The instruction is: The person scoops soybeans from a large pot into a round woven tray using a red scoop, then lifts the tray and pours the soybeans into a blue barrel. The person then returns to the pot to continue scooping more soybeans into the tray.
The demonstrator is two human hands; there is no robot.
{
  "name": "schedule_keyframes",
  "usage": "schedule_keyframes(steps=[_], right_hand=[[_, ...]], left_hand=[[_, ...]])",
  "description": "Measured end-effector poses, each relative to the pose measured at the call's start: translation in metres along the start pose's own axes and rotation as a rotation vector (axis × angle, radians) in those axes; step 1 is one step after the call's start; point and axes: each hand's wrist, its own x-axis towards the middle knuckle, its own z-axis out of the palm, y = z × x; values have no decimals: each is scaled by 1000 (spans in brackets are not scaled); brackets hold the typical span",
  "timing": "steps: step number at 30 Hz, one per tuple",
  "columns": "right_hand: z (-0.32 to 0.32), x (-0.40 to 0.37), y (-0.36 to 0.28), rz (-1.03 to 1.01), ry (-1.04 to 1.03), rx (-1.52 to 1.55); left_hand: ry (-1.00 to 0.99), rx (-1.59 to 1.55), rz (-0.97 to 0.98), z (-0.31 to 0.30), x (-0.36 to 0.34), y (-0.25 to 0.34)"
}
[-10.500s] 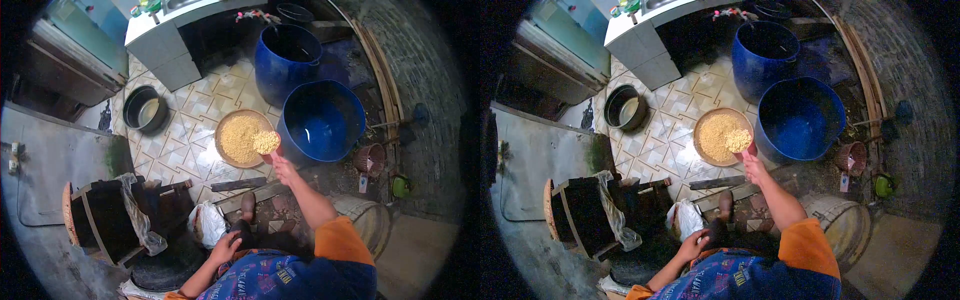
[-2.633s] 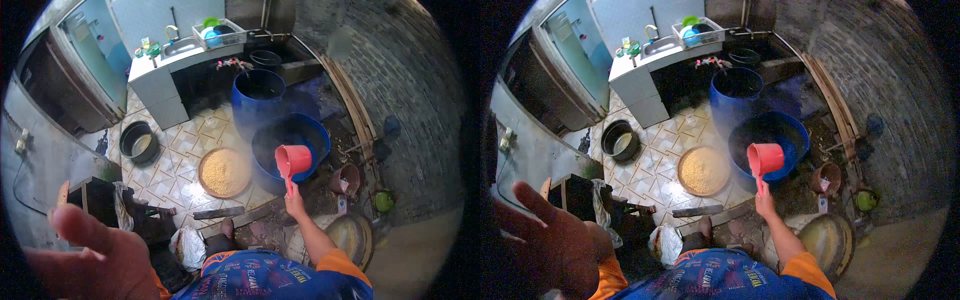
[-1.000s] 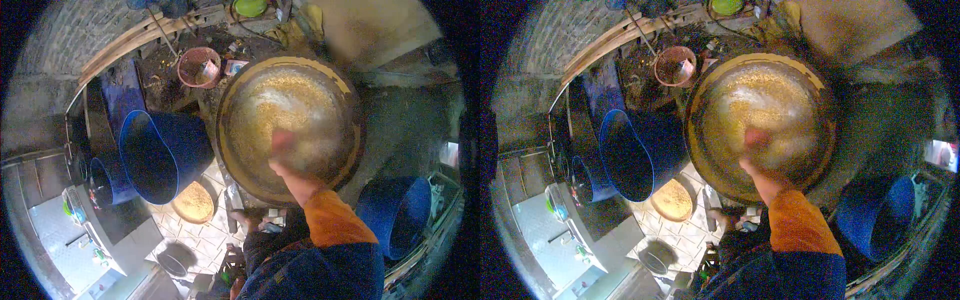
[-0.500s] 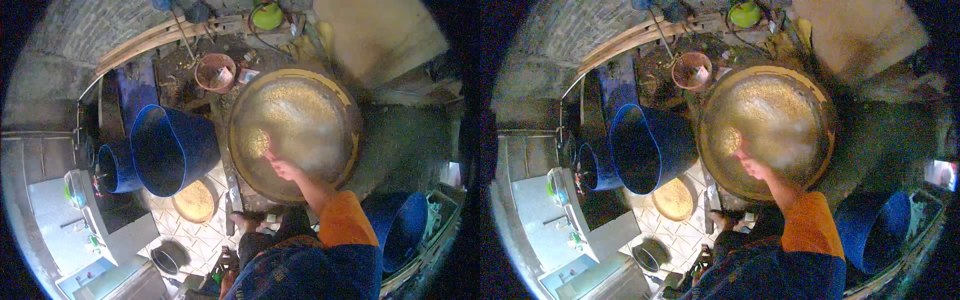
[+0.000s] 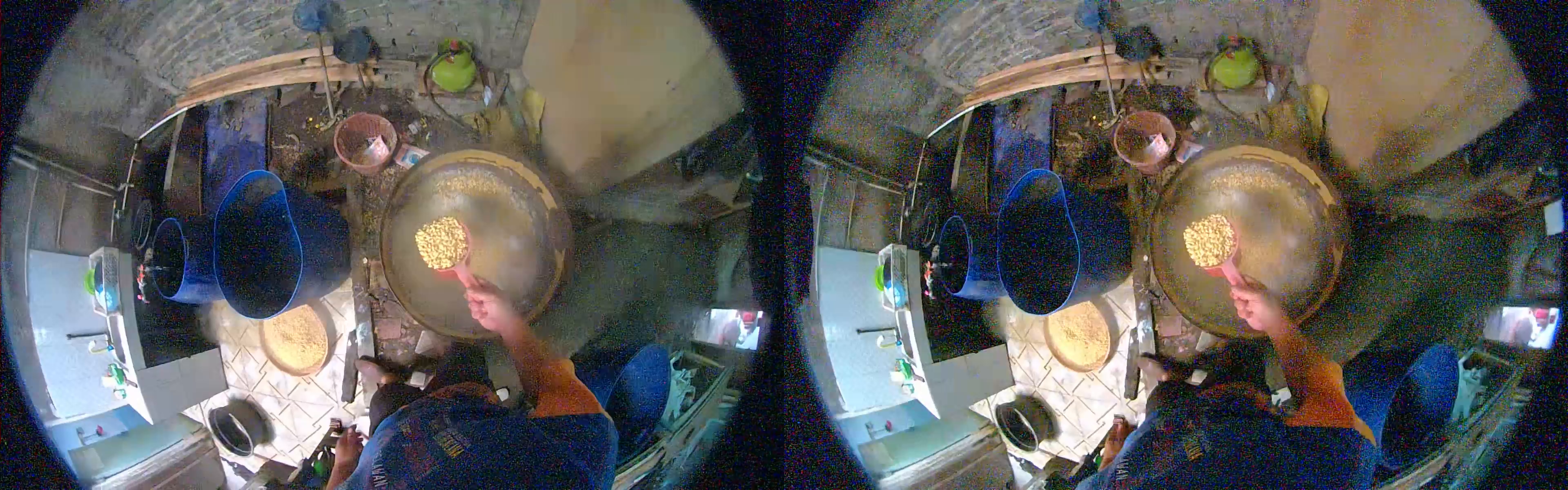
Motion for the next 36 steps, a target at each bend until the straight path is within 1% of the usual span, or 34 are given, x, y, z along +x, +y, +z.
schedule_keyframes(steps=[1, 2, 3, 5, 6, 7, 10, 11, 13, 15, 17, 18, 19, 21, 22, 23, 24, 25, 27, 28, 29, 30, 31, 32, 33, 35, 36], right_hand=[[9, -6, 0, -3, -3, -19], [19, -12, 1, -37, 36, -36], [28, -17, 0, -70, 72, -55], [52, -27, -1, -69, 45, -85], [62, -30, 0, -70, 21, -89], [70, -32, 4, -59, 10, -114], [100, -41, 20, -53, 6, -194], [114, -41, 28, -20, -17, -229], [136, -40, 45, -43, 24, -300], [158, -31, 72, 43, -1, -364], [192, -21, 99, 74, -151, -405], [203, -3, 113, 102, -139, -416], [211, 9, 129, 146, -165, -448], [228, 26, 165, 281, -219, -447], [247, 32, 186, 309, -195, -518], [259, 43, 205, 338, -210, -537], [284, 51, 231, 411, -243, -596], [291, 63, 252, 486, -296, -646], [302, 89, 301, 525, -301, -695], [303, 103, 326, 563, -306, -713], [304, 117, 349, 599, -309, -728], [309, 128, 372, 609, -312, -737], [323, 145, 397, 593, -281, -855], [327, 160, 419, 565, -266, -971], [329, 175, 439, 573, -269, -978], [320, 212, 479, 508, -289, -1307], [305, 240, 502, 514, -289, -1313]], left_hand=[[47, -39, 148, 5, -5, 25], [44, -98, -145, 4, -10, 62], [-4, -291, -115, -10, 12, 9], [32, -227, -24, -9, 15, 10], [75, -292, -122, -3, 0, 46], [75, -219, -125, -6, -1, 46], [149, -215, -122, -13, -14, 39], [145, -272, -138, -17, -10, 19], [188, -276, -151, -19, -7, -17], [243, -260, -108, -27, -9, -62], [292, -289, -122, -35, -24, -69], [305, -367, -168, -41, -30, -64], [301, -392, -188, -40, -29, -85], [380, -517, -236, -31, -40, -108], [405, -550, -247, -28, -44, -115], [419, -578, -263, -25, -52, -118], [409, -606, -285, -38, -66, -119], [425, -678, -309, -32, -69, -131], [466, -735, -350, -31, -86, -126], [521, -857, -369, -31, -96, -117], [487, -969, -425, -24, -97, -132], [494, -955, -411, -22, -103, -137], [491, -942, -413, -27, -108, -138], [494, -950, -416, -20, -111, -154], [508, -950, -401, -11, -113, -170], [523, -952, -391, -5, -116, -186], [567, -1098, -393, -1, -119, -185]])
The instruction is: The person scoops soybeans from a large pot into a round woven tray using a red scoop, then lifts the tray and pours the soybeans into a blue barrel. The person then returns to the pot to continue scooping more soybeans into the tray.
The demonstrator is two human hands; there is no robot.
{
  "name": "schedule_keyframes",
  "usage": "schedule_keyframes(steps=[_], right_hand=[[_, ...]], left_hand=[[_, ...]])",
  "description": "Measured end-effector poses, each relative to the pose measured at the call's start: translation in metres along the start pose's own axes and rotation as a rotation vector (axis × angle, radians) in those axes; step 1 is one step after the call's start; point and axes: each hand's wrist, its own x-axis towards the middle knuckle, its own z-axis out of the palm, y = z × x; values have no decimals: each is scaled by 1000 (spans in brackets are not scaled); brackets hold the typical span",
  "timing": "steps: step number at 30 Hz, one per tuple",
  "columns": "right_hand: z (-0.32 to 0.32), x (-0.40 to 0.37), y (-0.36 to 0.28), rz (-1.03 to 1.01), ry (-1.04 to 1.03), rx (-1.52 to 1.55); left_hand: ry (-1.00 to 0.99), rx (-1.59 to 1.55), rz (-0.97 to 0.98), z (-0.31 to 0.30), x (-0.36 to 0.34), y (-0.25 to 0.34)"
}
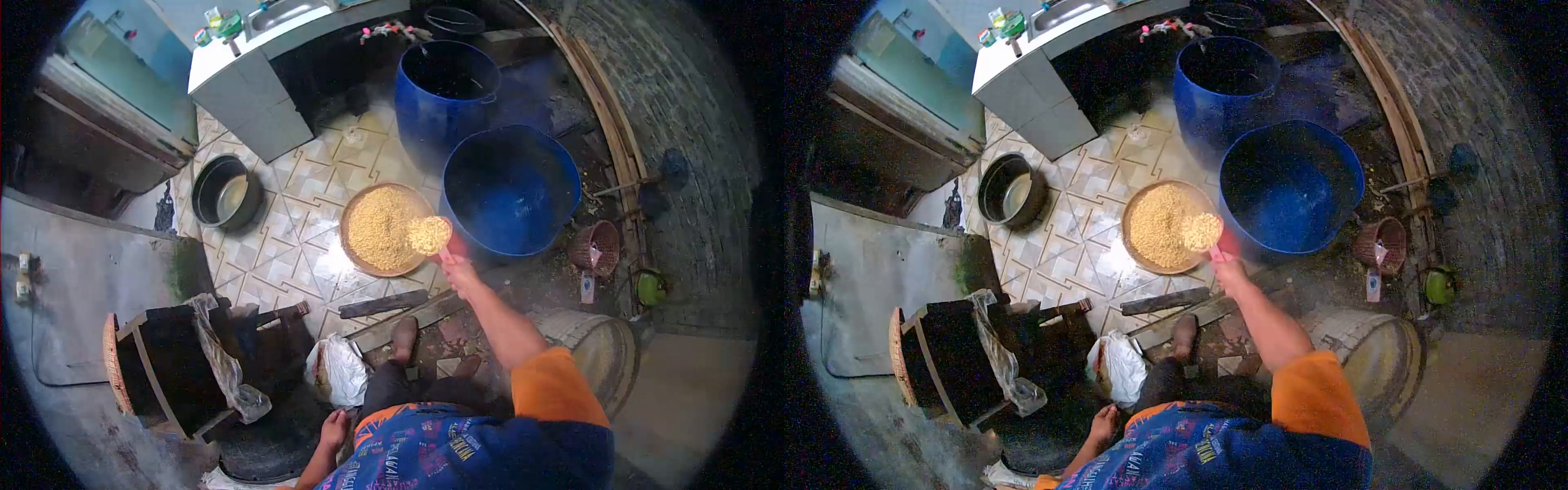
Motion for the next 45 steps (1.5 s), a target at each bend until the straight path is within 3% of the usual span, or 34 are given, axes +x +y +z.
schedule_keyframes(steps=[2, 3, 5, 6, 8, 12, 14, 18, 27, 29, 33, 36, 37, 39, 40, 42, 45], right_hand=[[0, 63, 24, -252, 257, -524], [7, 66, 16, -245, 252, -530], [26, 59, -15, -240, 373, -1022], [36, 52, -30, -235, 366, -1027], [49, 43, -53, -162, 362, -1274], [54, 51, -63, -123, 441, -1248], [58, 41, -76, -167, 387, -1431], [62, 45, -90, -188, 427, -1457], [72, 20, -113, -436, 496, -1618], [67, 11, -116, -507, 573, -1605], [48, -19, -113, -431, 528, -1465], [15, -51, -88, -843, 414, -931], [1, -64, -78, -840, 431, -917], [-29, -95, -59, -739, 227, -317], [-46, -122, -50, -741, 256, -299], [-79, -192, -43, -538, 140, 175], [-137, -263, -12, -712, 373, 284]], left_hand=[[28, -201, -54, -1, -9, -3], [31, -207, -62, -1, -11, -5], [66, -284, -38, -1, -14, -10], [77, -126, 6, -13, 4, -45], [74, -88, -44, -13, -5, -37], [87, -92, -111, -4, -12, -11], [73, -119, -71, -6, -6, -11], [56, -151, -41, -8, 11, -9], [49, -137, -26, 10, -18, 45], [30, -154, -42, 12, -17, 41], [-44, -209, -76, 14, -6, 26], [-159, -142, -80, 15, 3, 24], [-163, -122, -75, 17, 8, 20], [-76, -57, -17, 23, 20, 16], [-88, -26, -11, 27, 17, 23], [-84, 168, 48, 43, 9, 47], [-182, 319, 16, 55, 26, 56]])
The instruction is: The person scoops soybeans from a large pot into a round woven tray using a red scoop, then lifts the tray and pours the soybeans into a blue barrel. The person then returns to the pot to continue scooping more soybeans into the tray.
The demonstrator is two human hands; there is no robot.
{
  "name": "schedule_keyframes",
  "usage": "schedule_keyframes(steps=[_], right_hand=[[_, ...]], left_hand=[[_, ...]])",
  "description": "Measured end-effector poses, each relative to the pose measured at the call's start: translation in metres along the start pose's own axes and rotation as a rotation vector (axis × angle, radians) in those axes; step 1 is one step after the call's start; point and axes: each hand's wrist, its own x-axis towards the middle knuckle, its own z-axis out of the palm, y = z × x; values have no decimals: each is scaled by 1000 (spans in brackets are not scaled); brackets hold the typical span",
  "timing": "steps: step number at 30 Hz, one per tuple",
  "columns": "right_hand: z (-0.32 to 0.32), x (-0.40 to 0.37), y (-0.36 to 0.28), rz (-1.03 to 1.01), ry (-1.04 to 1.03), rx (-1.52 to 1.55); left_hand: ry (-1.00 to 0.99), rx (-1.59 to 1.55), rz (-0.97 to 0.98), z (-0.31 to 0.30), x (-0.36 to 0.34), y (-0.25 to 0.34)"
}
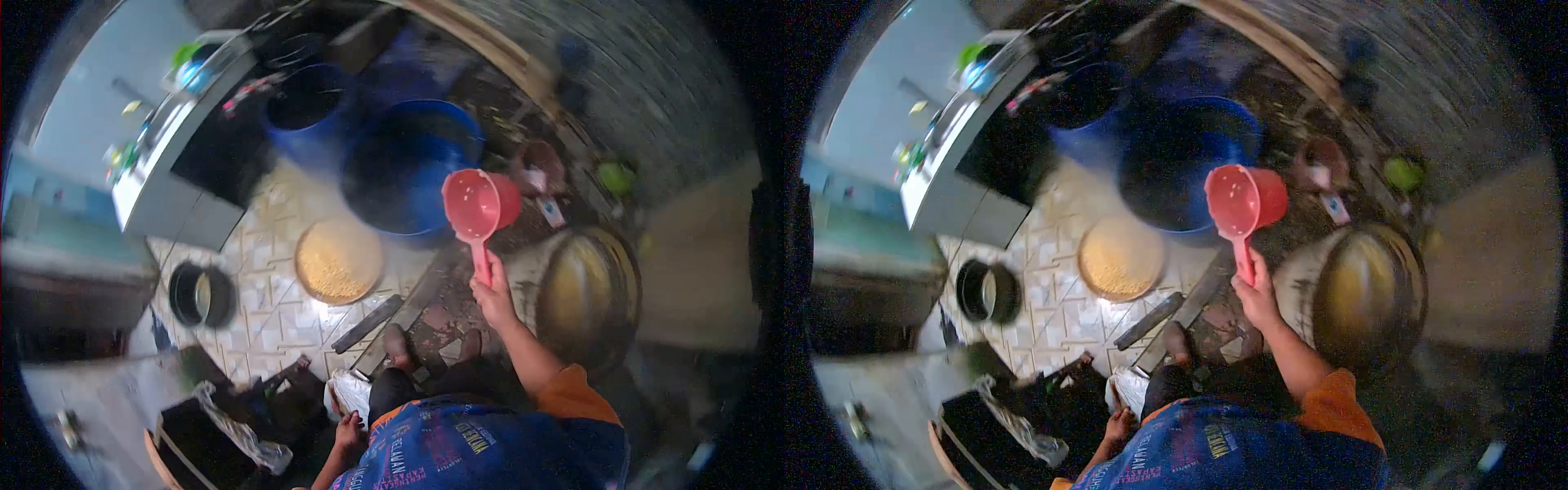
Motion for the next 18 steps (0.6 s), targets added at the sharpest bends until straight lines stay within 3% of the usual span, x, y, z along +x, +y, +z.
schedule_keyframes(steps=[4, 6, 7, 9, 11, 12, 14, 16, 17, 18], right_hand=[[-139, -39, 1, -150, 470, -235], [-209, -59, 6, -29, 703, -613], [-240, -71, 11, 48, 757, -712], [-303, -95, 40, 152, 841, -786], [-372, -113, 103, 589, 761, -1054], [-405, -125, 146, 608, 774, -1032], [-460, -149, 226, 838, 566, -1461], [-483, -173, 275, 821, 573, -1536], [-487, -184, 297, 787, 581, -1629], [-487, -193, 318, 747, 585, -1722]], left_hand=[[-95, 176, 19, 31, 7, 29], [-173, 230, 5, 49, 11, 45], [-261, 213, 104, 56, 17, 48], [-268, 265, 21, 95, -8, 76], [-293, 294, 32, 123, -13, 88], [-315, 368, 60, 129, -12, 89], [-325, 459, 83, 146, -20, 93], [-408, 643, 188, 181, -48, 107], [-510, 755, 463, 159, -20, 82], [-414, 556, 137, 150, -9, 75]])
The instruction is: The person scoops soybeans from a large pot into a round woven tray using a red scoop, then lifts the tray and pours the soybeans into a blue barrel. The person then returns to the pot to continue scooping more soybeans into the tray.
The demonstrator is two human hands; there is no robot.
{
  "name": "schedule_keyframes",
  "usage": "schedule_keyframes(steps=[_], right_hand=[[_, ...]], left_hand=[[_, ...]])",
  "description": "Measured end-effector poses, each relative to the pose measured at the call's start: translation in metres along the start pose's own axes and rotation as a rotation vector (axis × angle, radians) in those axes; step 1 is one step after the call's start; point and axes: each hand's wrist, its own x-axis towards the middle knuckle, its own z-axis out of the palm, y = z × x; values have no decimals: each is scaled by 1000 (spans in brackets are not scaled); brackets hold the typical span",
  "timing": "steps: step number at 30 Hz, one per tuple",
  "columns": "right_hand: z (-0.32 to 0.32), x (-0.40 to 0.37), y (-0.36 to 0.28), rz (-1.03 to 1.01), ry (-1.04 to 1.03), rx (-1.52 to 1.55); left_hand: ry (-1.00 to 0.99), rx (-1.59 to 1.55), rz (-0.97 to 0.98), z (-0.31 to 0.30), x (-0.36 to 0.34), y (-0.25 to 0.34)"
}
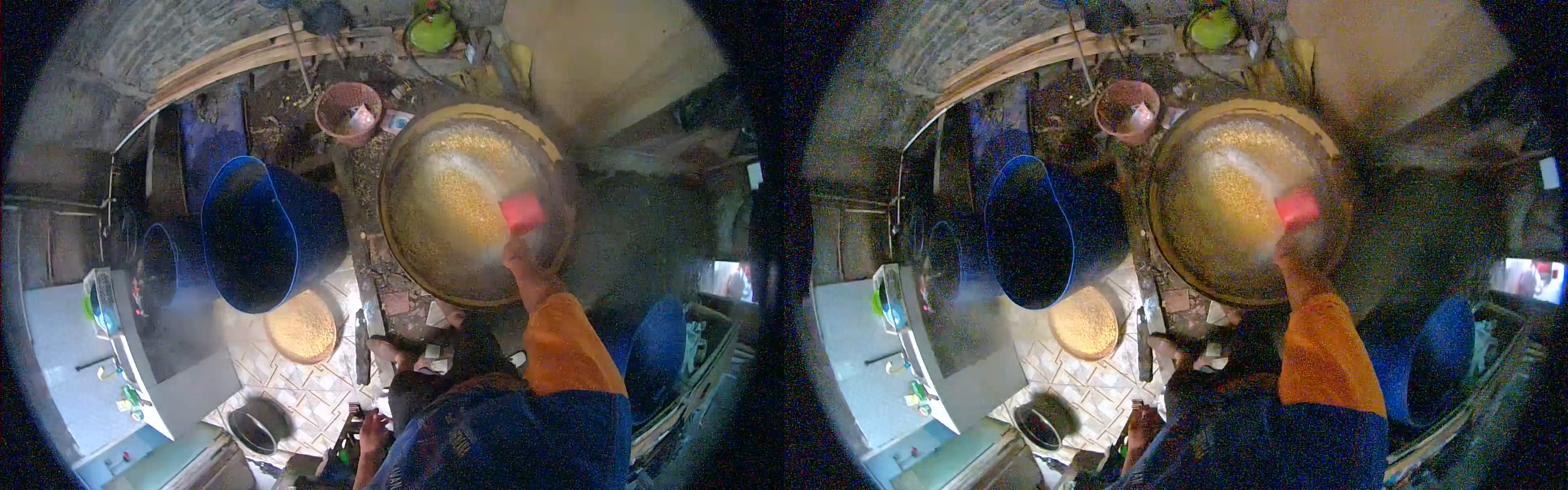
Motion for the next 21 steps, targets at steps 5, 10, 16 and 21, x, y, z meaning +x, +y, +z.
schedule_keyframes(steps=[5, 10, 16, 21], right_hand=[[46, -25, -39, 12, 97, 7], [-12, -40, -139, 421, -273, 807], [-55, -30, -200, 525, -387, 1092], [-73, -15, -210, 490, -720, 1559]], left_hand=[[-19, 638, 431, 17, -7, -10], [-38, 473, 111, 7, -9, -52], [127, 101, -35, 60, -37, 12], [134, 231, -285, 56, -31, 17]])
